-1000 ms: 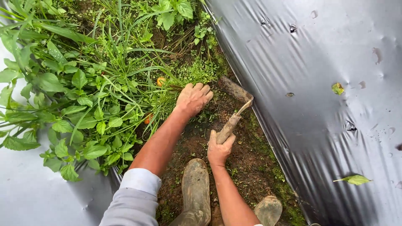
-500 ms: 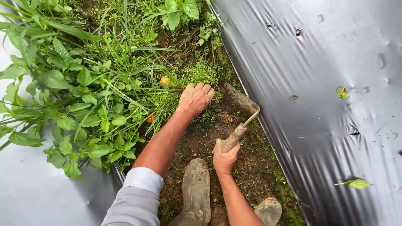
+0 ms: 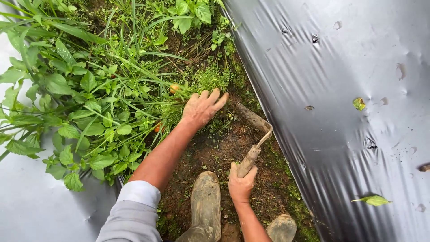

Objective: The person uses a hand hoe to remove weeds growing along the edge of a plastic mulch sheet in a garden. They repeatedly strike the soil to loosen the weeds and pull them out by hand, clearing the area around the base of tomato plants.

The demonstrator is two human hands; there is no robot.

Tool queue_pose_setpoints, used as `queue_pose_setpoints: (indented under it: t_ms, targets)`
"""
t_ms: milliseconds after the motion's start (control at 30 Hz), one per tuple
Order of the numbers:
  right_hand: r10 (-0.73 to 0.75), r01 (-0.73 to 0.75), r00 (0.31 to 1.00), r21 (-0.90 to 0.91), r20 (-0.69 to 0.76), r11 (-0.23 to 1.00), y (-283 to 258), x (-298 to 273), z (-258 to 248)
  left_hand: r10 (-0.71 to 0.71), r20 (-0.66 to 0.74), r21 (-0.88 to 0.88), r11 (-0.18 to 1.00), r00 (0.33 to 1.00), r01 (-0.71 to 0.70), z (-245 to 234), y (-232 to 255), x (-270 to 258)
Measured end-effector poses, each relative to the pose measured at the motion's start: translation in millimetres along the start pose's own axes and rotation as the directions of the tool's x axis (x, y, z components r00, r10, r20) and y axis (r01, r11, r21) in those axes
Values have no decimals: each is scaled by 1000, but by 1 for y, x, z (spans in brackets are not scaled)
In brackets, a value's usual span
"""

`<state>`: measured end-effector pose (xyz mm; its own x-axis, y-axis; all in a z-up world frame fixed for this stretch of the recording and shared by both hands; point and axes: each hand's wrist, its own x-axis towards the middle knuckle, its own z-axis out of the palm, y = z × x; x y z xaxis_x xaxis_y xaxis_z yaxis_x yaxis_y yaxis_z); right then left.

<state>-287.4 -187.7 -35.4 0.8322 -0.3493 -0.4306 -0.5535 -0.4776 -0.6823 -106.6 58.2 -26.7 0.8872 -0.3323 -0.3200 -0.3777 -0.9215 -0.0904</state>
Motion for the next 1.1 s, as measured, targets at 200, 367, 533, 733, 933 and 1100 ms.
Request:
queue_pose_setpoints:
  t_ms: [200,367,533,733,933,1100]
  targets:
    - [-442,402,858,-193,-262,895,10,41,27,-274,204,-70,954,940,293,-76,4,17]
    - [-395,398,907,-14,-147,917,-50,48,42,-285,220,-115,942,933,315,1,-7,36]
    - [-302,302,953,7,-24,953,-98,66,73,-285,206,-180,929,936,322,-1,-8,21]
    - [-37,28,993,78,113,997,-95,35,85,-309,157,-255,905,938,341,-18,-6,0]
    - [59,-112,992,597,108,794,-115,8,104,-328,161,-294,884,931,363,-9,0,-11]
    - [142,-156,988,448,65,880,-132,29,151,-355,133,-373,847,925,379,14,-12,-11]
